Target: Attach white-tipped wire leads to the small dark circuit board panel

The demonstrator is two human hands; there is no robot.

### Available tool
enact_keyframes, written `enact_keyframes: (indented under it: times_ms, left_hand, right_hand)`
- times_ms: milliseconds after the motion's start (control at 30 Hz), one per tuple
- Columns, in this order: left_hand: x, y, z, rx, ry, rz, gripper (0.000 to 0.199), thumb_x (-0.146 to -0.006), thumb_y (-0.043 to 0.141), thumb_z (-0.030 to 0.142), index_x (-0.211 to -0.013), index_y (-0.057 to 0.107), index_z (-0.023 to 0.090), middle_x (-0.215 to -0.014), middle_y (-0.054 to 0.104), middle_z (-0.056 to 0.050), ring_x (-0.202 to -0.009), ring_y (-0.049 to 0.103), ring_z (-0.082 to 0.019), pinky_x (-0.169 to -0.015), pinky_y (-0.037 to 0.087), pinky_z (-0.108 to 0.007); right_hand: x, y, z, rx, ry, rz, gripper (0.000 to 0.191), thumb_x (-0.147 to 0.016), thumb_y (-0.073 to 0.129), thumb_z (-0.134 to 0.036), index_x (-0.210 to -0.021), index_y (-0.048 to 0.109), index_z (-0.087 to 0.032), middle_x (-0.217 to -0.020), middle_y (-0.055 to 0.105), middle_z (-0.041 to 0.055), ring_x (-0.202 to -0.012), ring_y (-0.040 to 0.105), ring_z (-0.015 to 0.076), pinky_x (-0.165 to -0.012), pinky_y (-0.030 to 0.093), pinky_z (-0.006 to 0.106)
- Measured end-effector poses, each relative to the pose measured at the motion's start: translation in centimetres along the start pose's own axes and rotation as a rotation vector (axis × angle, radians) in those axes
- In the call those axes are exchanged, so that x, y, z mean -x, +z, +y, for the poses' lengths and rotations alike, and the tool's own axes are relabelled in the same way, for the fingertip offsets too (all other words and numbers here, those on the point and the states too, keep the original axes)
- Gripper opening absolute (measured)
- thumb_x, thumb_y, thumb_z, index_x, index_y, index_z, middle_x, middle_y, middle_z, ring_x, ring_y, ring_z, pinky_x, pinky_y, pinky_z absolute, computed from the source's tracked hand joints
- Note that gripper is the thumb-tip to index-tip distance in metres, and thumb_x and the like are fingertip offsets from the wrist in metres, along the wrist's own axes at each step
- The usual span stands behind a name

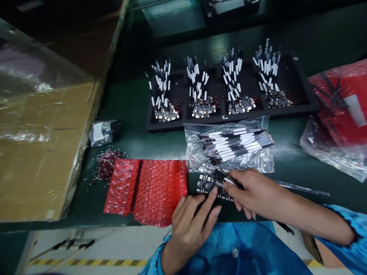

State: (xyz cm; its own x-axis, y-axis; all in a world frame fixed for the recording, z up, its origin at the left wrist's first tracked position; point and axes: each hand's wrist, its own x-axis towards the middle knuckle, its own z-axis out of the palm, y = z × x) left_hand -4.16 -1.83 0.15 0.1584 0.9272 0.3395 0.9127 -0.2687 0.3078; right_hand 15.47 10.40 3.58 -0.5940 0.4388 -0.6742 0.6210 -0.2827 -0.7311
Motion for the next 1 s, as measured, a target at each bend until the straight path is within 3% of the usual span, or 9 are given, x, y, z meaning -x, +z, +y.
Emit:
enact_keyframes:
  times_ms: [267,733,1000]
  left_hand:
    - [0.19,0.18,-0.03,-0.017,0.007,0.002,0.055,-0.09,0.068,0.042,-0.14,0.05,0.024,-0.092,0.071,0.002,-0.075,0.064,-0.012,-0.068,0.054,-0.028]
    - [-0.3,0.38,0.34,-0.035,-0.068,-0.049,0.049,-0.093,0.063,0.046,-0.138,0.052,0.03,-0.09,0.071,0.001,-0.074,0.065,-0.014,-0.067,0.057,-0.032]
    - [-0.22,0.51,0.27,-0.048,-0.058,-0.058,0.05,-0.095,0.06,0.045,-0.141,0.049,0.027,-0.09,0.07,0.001,-0.076,0.064,-0.013,-0.069,0.055,-0.03]
  right_hand:
    - [-0.21,0.04,-0.01,0.01,0.005,0.005,0.031,-0.101,0.055,-0.044,-0.077,0.054,-0.025,-0.056,0.069,-0.0059,-0.038,0.064,0.0138,-0.038,0.047,0.021]
    - [-0.41,0.12,0.03,0.007,0.019,0.006,0.028,-0.1,0.055,-0.042,-0.077,0.053,-0.025,-0.054,0.068,-0.0064,-0.037,0.065,0.0142,-0.036,0.047,0.02]
    - [-0.46,0.13,-0.02,0.006,0.017,0.002,0.029,-0.099,0.056,-0.042,-0.076,0.052,-0.025,-0.054,0.068,-0.0064,-0.038,0.066,0.0145,-0.036,0.048,0.02]
